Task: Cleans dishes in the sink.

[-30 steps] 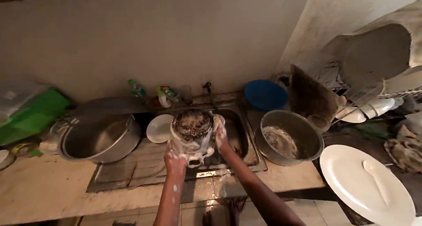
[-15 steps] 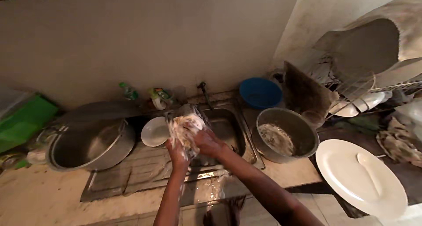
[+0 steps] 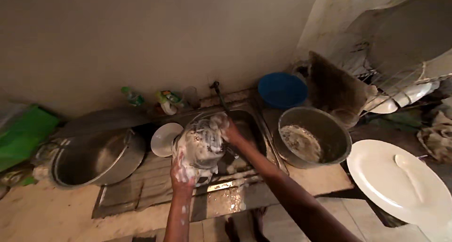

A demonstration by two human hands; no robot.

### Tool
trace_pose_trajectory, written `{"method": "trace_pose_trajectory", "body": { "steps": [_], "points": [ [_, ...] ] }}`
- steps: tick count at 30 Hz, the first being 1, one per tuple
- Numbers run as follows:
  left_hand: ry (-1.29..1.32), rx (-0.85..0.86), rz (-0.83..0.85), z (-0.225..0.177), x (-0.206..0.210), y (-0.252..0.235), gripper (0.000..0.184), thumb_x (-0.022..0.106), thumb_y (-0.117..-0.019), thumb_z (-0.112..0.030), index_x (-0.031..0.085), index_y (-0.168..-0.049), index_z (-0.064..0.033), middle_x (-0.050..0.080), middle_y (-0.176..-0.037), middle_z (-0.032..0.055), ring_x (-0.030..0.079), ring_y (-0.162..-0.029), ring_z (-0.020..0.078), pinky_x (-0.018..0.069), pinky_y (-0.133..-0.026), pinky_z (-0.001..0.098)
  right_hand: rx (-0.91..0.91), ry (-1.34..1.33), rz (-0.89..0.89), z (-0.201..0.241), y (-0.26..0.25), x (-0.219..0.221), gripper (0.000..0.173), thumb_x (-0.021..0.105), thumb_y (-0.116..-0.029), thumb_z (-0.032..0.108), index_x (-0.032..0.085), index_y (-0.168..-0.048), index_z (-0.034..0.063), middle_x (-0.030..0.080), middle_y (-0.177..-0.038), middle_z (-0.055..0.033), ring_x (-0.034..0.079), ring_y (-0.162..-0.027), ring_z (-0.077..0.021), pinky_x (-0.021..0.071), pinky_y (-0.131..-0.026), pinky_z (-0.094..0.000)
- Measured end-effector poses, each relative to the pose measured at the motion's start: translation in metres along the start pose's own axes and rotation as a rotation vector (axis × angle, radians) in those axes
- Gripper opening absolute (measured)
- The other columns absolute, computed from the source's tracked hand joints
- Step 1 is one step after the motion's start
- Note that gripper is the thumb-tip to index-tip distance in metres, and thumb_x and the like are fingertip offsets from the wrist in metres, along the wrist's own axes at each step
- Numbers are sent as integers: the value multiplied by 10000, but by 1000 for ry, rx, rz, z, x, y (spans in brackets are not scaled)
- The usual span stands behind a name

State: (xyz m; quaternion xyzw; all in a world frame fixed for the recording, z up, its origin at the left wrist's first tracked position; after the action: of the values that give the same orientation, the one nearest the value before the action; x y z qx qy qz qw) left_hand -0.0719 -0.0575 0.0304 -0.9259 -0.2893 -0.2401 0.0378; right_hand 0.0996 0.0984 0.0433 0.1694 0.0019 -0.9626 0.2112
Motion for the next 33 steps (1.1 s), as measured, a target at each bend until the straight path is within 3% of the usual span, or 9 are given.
{"method": "trace_pose_trajectory", "body": {
  "steps": [4,6,10,15,20,24,27,30,33],
  "points": [
    [-139,-55,-4,22,-8,-24,410,393,-1101,-206,430,-1459,-9,605,-1333,93,620,-1133,121,545,-956,344,-144,201,62,7,56,33,571,629,-987,198,479,-1481,-48,504,-1485,-285,481,-1399,-392,361,-1193,-489],
    [-154,-81,30,20,-8,-28,386,425,-1089,-184,434,-1443,-31,637,-1276,66,649,-1088,109,569,-920,331,-166,115,21,16,38,29,493,620,-993,171,540,-1415,-69,549,-1433,-284,526,-1355,-370,400,-1169,-458],
    [-212,-49,73,8,7,-19,374,423,-1084,-144,436,-1432,-6,649,-1248,57,652,-1074,86,568,-921,299,97,-236,-78,-31,-12,-2,555,612,-1014,117,409,-1491,-80,498,-1475,-277,522,-1352,-294,427,-1143,-384],
    [-146,-134,99,46,8,-19,404,390,-1094,-202,418,-1463,-40,624,-1314,57,636,-1125,104,564,-937,329,-56,-82,-108,-19,40,0,515,661,-967,165,536,-1405,-76,598,-1381,-246,588,-1284,-273,456,-1121,-373],
    [-222,-128,104,33,21,3,366,381,-1091,-169,480,-1399,2,658,-1242,39,647,-1081,63,563,-930,285,123,-275,-132,-60,13,-24,507,528,-1054,108,393,-1509,-68,487,-1496,-260,504,-1370,-271,408,-1154,-360],
    [-196,-142,102,44,23,-2,379,346,-1098,-174,457,-1418,-3,639,-1285,31,632,-1108,46,556,-930,267,8,-198,-184,-37,63,-19,587,662,-957,130,457,-1453,-110,537,-1440,-279,542,-1339,-290,426,-1148,-370],
    [-210,-189,173,41,27,6,350,403,-1079,-158,493,-1385,-14,678,-1230,22,665,-1067,65,579,-899,280,2,-205,-108,-14,42,-23,565,650,-994,186,468,-1458,-81,544,-1442,-260,545,-1334,-275,427,-1144,-361],
    [-171,-137,164,25,33,11,316,411,-1068,-141,502,-1354,-43,703,-1144,3,684,-1014,60,597,-868,276,93,-321,-163,-56,12,-27,505,636,-1002,168,494,-1436,-48,589,-1386,-224,588,-1260,-233,478,-1088,-358],
    [-192,-92,150,19,31,1,363,383,-1084,-164,455,-1418,-44,671,-1213,3,662,-1055,49,582,-894,270,67,-331,-279,-62,56,-19,552,632,-988,125,451,-1464,-88,538,-1450,-254,549,-1331,-269,443,-1136,-369]
  ]
}}
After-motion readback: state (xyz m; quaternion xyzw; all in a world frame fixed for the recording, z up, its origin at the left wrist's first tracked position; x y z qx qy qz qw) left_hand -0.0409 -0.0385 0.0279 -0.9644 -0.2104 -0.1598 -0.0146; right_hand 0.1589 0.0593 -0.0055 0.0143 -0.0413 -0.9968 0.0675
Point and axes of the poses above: each hand's wrist, its own y-axis away from the middle knuckle, its own x-axis out of the palm, z = x × y, the point moved 5 cm from there along -y, towards the middle knuckle
